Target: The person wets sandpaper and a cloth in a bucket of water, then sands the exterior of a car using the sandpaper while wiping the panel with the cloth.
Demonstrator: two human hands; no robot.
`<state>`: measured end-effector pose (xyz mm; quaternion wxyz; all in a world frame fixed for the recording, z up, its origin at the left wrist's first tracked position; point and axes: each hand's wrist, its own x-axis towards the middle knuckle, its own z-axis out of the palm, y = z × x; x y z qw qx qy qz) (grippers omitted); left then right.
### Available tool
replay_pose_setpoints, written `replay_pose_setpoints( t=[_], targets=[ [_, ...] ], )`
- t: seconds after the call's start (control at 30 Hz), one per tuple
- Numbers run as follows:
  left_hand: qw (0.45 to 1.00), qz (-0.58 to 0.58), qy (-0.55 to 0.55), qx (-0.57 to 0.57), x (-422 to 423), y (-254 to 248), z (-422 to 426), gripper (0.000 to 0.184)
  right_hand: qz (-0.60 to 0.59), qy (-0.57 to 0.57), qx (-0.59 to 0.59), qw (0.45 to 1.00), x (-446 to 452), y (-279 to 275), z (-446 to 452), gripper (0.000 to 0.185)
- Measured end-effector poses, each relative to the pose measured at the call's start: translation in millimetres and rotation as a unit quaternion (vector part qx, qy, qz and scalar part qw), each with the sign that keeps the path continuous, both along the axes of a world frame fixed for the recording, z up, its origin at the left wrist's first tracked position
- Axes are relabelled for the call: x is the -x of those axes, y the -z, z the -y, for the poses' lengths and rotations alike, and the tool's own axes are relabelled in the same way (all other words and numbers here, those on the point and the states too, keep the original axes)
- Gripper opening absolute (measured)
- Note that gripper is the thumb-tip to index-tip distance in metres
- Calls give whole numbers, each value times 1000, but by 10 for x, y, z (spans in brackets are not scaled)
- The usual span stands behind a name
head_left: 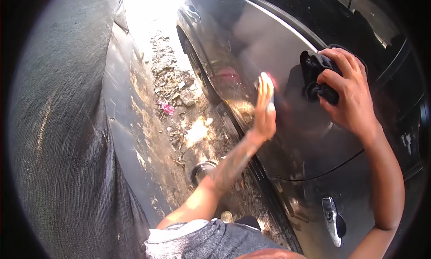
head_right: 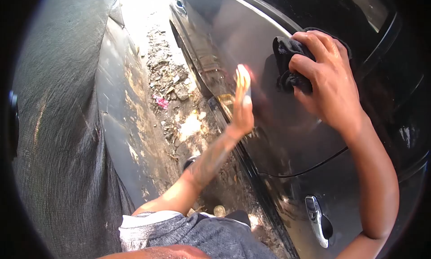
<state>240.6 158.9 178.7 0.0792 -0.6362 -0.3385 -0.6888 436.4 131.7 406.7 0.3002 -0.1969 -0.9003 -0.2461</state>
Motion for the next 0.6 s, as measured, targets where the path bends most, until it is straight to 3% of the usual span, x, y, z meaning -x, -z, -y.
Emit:
replay_pose_setpoints(
  t=[0.1,0.17,0.27,0.3,0.33,0.37,0.4,0.47,0.53,0.6],
  targets=[
    [999,15,-49,-3,466,-502,-349,59,11,-4,9,1000,9,-4,14,34],
    [985,22,-89,144,251,-623,-65,60,12,-2,14,1000,2,6,22,35],
    [924,31,-148,352,-7,-769,251,61,11,-12,13,1000,-5,13,17,36],
    [926,29,-150,346,50,-638,117,61,11,-10,14,1000,-9,11,16,37],
    [979,8,-90,181,172,-379,-118,60,12,-8,18,1000,-10,9,8,37],
    [999,-10,-26,17,260,-240,-287,60,14,-9,20,1000,-8,18,7,37],
    [999,41,-14,12,440,-558,-399,59,12,-11,21,1000,-3,10,3,37],
    [999,10,-29,-40,1170,-871,-1153,59,9,-8,23,1000,-9,6,15,38],
    [999,31,-33,-16,886,-578,-1115,59,8,-10,19,1000,3,-7,29,39],
    [996,69,-57,22,248,-455,-484,61,10,-9,18,1000,5,4,20,39]
  ],
)
